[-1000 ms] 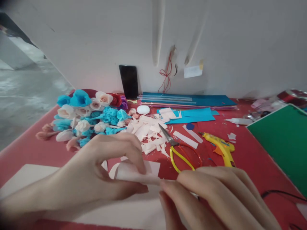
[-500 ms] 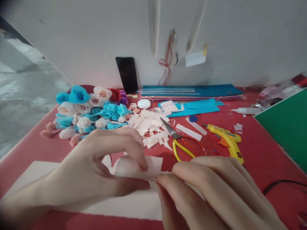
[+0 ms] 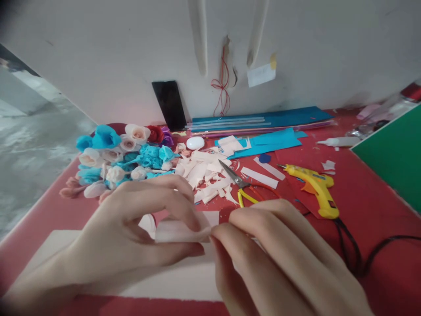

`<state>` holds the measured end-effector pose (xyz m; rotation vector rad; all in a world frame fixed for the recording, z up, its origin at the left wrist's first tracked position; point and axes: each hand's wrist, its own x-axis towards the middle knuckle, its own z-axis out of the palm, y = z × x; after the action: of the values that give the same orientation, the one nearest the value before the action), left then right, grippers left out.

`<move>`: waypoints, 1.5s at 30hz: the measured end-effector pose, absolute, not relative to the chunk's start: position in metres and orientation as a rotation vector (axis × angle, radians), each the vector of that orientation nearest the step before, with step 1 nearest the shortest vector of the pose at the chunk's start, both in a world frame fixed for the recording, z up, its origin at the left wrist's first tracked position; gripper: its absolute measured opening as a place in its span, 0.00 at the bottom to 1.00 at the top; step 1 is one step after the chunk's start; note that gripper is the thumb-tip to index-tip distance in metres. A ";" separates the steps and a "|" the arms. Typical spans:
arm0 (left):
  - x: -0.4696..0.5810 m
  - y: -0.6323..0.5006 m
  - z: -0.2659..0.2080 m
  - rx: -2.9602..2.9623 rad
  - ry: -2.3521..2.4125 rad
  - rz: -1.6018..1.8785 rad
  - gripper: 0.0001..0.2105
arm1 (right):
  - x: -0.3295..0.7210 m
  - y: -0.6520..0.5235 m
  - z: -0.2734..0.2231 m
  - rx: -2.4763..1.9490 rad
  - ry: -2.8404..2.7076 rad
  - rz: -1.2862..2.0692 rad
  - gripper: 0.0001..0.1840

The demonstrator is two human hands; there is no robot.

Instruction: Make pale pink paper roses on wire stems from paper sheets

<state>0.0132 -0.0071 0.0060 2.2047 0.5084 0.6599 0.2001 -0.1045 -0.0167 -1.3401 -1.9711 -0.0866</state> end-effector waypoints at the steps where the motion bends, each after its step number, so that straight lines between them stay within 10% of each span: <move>1: 0.013 -0.007 0.006 2.208 0.513 0.667 0.05 | 0.200 -0.104 -0.017 -1.323 -1.994 -0.113 0.07; 24: 0.013 -0.006 0.008 2.257 0.368 0.611 0.03 | 0.203 -0.087 -0.024 -1.577 -1.656 0.712 0.15; 35: 0.015 -0.002 -0.004 1.753 0.583 0.645 0.31 | 0.204 -0.080 -0.008 -1.248 -1.130 1.613 0.04; 45: 0.025 -0.001 -0.013 1.707 0.582 0.592 0.07 | 0.195 -0.076 -0.014 -1.231 -1.080 1.417 0.05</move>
<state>0.0252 -0.0013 -0.0129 1.7072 0.5816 0.5921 0.1951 -0.0761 -0.0139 -1.2308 -1.0804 1.4167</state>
